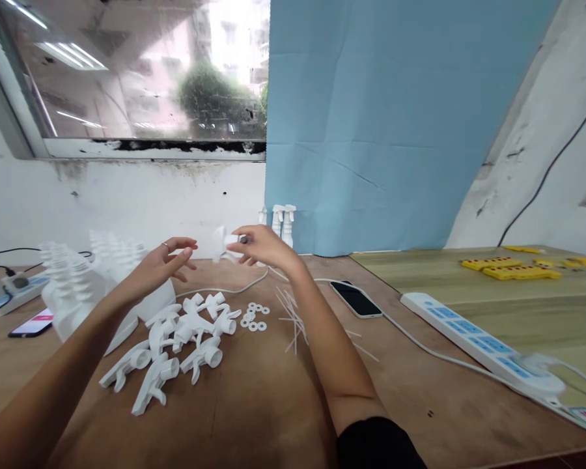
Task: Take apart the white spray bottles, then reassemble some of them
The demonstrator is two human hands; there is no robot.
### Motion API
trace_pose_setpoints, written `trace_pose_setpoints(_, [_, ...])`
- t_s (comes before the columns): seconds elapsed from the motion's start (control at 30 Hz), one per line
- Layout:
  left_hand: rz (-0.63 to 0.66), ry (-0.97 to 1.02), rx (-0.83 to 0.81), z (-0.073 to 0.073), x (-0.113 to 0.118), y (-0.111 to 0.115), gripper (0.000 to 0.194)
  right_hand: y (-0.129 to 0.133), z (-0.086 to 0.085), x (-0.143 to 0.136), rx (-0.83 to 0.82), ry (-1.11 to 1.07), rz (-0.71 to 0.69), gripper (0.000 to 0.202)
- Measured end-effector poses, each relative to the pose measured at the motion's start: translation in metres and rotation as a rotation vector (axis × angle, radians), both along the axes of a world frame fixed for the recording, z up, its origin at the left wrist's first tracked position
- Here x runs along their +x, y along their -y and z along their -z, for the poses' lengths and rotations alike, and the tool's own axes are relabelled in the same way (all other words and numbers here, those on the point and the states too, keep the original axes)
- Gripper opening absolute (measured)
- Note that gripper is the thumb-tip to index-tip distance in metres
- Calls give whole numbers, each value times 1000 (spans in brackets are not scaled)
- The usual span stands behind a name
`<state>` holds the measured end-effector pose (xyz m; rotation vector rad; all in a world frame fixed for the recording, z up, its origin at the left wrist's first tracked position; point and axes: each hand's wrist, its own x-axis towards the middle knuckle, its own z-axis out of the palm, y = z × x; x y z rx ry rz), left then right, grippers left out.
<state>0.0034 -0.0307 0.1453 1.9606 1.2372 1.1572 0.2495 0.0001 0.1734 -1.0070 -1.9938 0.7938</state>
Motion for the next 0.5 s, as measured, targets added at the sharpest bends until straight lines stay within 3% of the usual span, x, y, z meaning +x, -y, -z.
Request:
trace_pose_setpoints(0.1, [121, 158, -58, 5, 8, -1, 49, 16, 8, -30, -31, 9, -134, 28])
trace_pose_setpoints(0.23, [229, 392, -241, 10, 8, -8, 38, 18, 21, -54, 74, -18, -180, 26])
trace_pose_setpoints(0.4, [301, 718, -402, 8, -3, -19, 15, 16, 18, -52, 42, -291, -169, 45])
trace_pose_setpoints(0.5, [275, 752, -460, 7, -6, -22, 18, 22, 12, -48, 45, -413, -197, 48])
